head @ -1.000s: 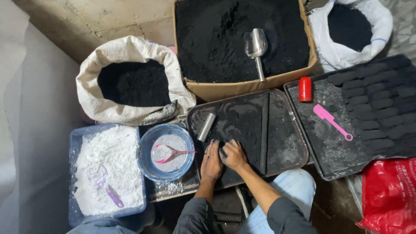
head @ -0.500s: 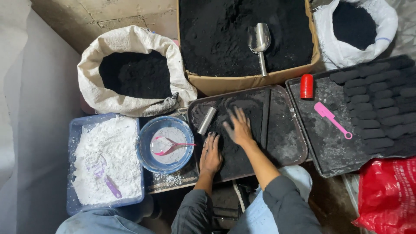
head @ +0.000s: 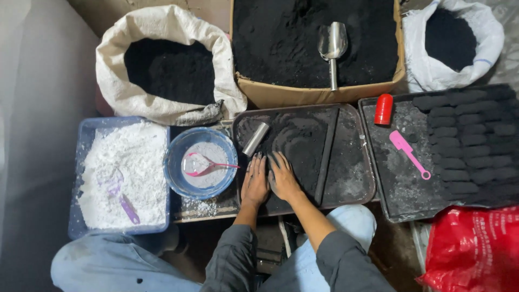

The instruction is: Manually forming charcoal briquettes by filling a cylindrical mold with powder and compressing it with a tamping rod.

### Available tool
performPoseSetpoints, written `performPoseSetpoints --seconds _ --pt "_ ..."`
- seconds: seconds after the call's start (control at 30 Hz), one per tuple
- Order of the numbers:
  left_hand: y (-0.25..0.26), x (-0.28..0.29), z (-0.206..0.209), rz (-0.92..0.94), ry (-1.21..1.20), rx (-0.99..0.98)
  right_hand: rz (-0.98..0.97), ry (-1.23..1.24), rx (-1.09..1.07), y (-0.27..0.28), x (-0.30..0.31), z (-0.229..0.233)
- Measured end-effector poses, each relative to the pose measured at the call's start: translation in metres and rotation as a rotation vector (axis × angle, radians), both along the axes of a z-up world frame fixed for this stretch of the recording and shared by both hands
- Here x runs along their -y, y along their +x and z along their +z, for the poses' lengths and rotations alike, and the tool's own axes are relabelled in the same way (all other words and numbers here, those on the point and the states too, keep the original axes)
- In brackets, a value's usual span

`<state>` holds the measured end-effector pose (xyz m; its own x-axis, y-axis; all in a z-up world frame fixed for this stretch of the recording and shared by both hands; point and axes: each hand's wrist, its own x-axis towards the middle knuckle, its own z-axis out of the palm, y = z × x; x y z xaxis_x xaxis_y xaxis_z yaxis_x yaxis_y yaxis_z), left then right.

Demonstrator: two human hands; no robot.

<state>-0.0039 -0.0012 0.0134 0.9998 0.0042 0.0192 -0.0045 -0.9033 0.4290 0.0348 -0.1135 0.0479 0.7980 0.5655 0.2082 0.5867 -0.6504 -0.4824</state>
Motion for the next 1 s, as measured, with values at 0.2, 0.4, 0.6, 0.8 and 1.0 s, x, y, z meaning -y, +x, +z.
performPoseSetpoints --seconds 0.2,0.4,0.6,0.8,1.0 --pt "-0.008 -0.003 0.014 -0.011 0.019 0.006 -0.026 -0.197 -0.288 -0.005 -0.002 0.008" --pt "-0.002 0.001 0.012 -0.069 0.060 -0.074 -0.072 -0.189 -0.454 -0.015 0.011 0.043" --pt "-0.003 -0.003 0.015 -0.097 0.000 -0.118 -0.001 -0.264 -0.242 -0.029 0.015 0.021" --pt "-0.004 -0.008 0.018 -0.165 -0.092 -0.057 0.001 -0.265 -0.004 -0.003 0.017 -0.043" --pt "0.001 -0.008 0.010 -0.120 -0.117 -0.065 0.117 0.049 0.290 0.038 0.013 -0.090"
